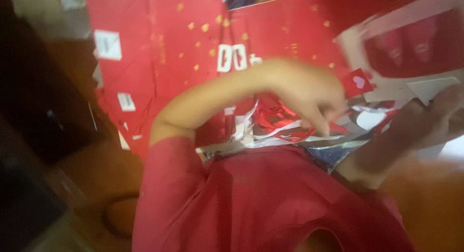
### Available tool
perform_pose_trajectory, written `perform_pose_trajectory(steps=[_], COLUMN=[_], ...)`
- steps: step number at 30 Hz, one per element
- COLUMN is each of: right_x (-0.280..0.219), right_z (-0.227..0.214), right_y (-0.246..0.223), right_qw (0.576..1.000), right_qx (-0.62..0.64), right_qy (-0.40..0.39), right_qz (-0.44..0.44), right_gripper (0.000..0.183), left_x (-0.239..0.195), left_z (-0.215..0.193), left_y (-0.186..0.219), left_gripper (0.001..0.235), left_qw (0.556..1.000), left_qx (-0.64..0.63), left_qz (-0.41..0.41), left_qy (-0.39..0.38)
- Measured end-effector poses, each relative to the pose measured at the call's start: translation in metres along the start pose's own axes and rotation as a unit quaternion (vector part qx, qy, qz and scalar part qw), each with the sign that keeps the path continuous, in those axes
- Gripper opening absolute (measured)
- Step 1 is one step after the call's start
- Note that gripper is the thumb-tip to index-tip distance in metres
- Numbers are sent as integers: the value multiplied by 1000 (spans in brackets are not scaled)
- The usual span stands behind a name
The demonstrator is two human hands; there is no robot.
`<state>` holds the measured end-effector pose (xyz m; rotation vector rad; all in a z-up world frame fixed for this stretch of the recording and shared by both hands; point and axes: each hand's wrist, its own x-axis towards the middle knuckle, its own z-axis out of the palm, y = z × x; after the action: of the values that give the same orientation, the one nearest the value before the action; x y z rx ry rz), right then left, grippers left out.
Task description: The person assembles red gift bags by threading red ribbons through white plastic handles and securing them with small red fasteners. The person handles multiple bags one at a time, threading ribbons and attaching fasteners to complete each bag.
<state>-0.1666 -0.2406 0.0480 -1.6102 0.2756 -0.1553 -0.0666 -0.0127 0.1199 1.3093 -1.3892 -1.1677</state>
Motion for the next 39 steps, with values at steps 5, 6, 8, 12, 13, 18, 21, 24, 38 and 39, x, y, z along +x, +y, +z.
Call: perform_pose_trajectory(steps=[5, 6, 8, 12, 13, 18, 21, 24, 38, 39], right_x=[-1, -1, -4, -5, -5, -13, 1, 12, 3, 3], right_z=[33, 45, 77, 153, 167, 178, 158, 119, -30, -24], right_y=[-15, -18, -24, -34, -37, -58, -63, -58, -35, -36], right_qw=[993, 994, 996, 958, 931, 869, 877, 888, 937, 935], right_qx=[43, 48, 44, -38, 31, -91, -114, -144, -337, -339], right_qy=[40, 22, -17, -270, -359, -453, -448, -422, -80, -76], right_qz=[-100, -99, -78, 86, 64, 178, 135, 109, -54, -73], right_gripper=[38, 37, 37, 39, 46, 53, 45, 39, 15, 17], left_x=[24, 24, 21, 18, 19, 19, 34, 36, 23, 22], left_z=[79, 90, 104, 114, 116, 103, 58, 14, -24, -25], left_y=[11, 17, 29, 47, 50, 48, 33, 21, -48, -53], left_gripper=[21, 17, 17, 16, 16, 17, 22, 28, 34, 31], left_qw=[944, 939, 934, 909, 901, 871, 904, 951, 872, 863], left_qx=[314, 328, 342, 391, 403, 427, 360, 229, 169, 158], left_qz=[-45, -64, -77, -83, -89, -116, -101, -67, 68, 34], left_qy=[94, 76, 70, 117, 134, 216, 207, 197, 455, 479])
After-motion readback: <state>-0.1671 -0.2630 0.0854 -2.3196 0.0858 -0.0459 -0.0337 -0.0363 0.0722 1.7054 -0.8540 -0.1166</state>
